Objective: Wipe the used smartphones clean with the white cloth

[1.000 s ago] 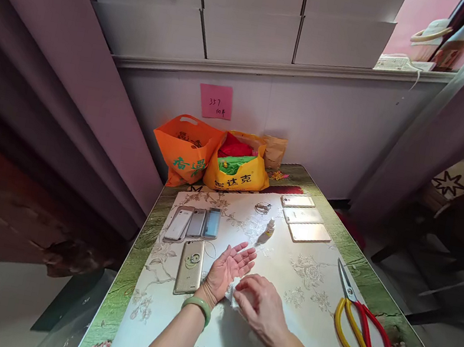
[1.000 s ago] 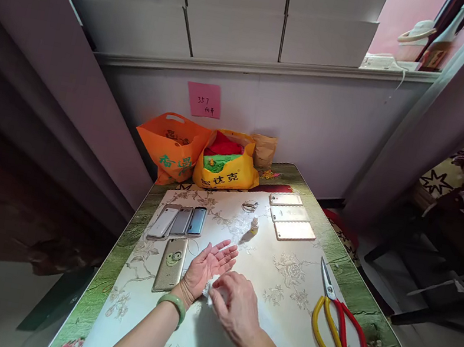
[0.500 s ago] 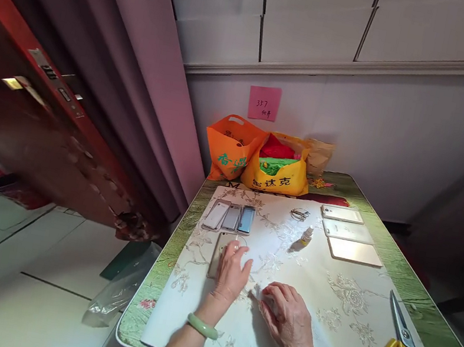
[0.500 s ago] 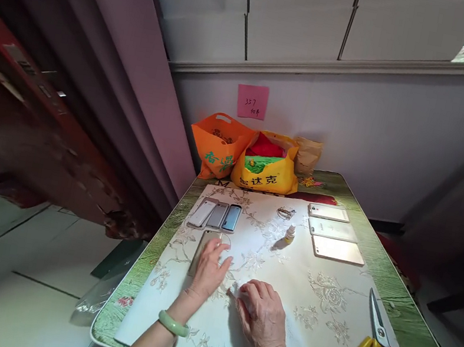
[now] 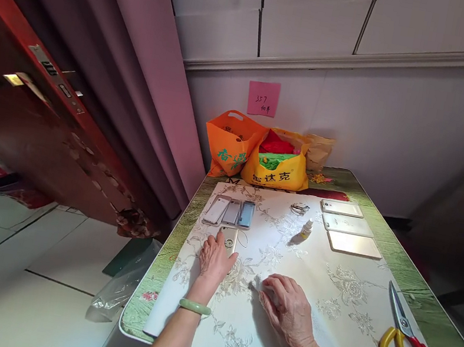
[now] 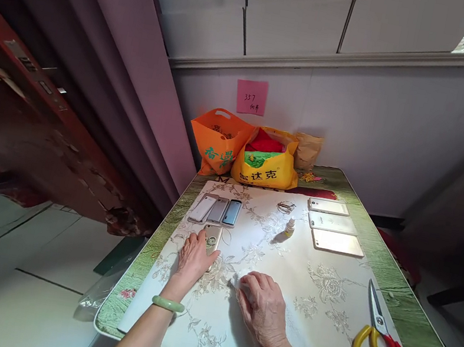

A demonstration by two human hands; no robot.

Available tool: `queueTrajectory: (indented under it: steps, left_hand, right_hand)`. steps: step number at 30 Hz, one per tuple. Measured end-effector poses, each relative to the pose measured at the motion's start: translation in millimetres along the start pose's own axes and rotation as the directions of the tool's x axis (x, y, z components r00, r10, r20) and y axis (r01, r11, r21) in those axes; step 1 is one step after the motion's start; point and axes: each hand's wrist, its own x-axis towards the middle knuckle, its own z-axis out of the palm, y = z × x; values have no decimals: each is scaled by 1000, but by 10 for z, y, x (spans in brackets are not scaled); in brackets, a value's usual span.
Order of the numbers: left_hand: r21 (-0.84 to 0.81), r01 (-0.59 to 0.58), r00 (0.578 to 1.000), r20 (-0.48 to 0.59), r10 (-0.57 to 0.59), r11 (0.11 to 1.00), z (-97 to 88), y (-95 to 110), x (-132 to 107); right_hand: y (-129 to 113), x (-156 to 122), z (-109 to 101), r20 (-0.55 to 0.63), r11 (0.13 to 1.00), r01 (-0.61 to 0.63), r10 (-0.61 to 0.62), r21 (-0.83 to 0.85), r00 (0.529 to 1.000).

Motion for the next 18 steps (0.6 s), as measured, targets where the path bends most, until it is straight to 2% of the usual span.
queueTrajectory:
  steps: [6,9,13,15,16,18]
  left_hand:
    - [97,-31,999,-40,35,995,5,-12,-51]
    - [152,-10,1000,-21,13,988,-42,-27,-63]
    - [147,25,1000,11,-27,989,-109,-82,-51]
    - [163,8,1000,19,-12,987,-118,-114,-59]
    - [179,-3,1000,20,0,984,-118,-129,-66]
    - [188,-10,1000,21,7,982,-113,-155,-82]
  right_hand:
    - [7,2,-26,-78,995,-39,46,87,996]
    - [25,-5,-36,-156,976,-87,119,198,981]
    - [31,14,-64,-179,921,-169,243,351,953]
    - [68,112,-105,-189,847,-245,369,473,910]
    - [111,198,-130,-206,791,-284,452,542,868]
    - [261,443,-181,-250,667,-345,629,661,736]
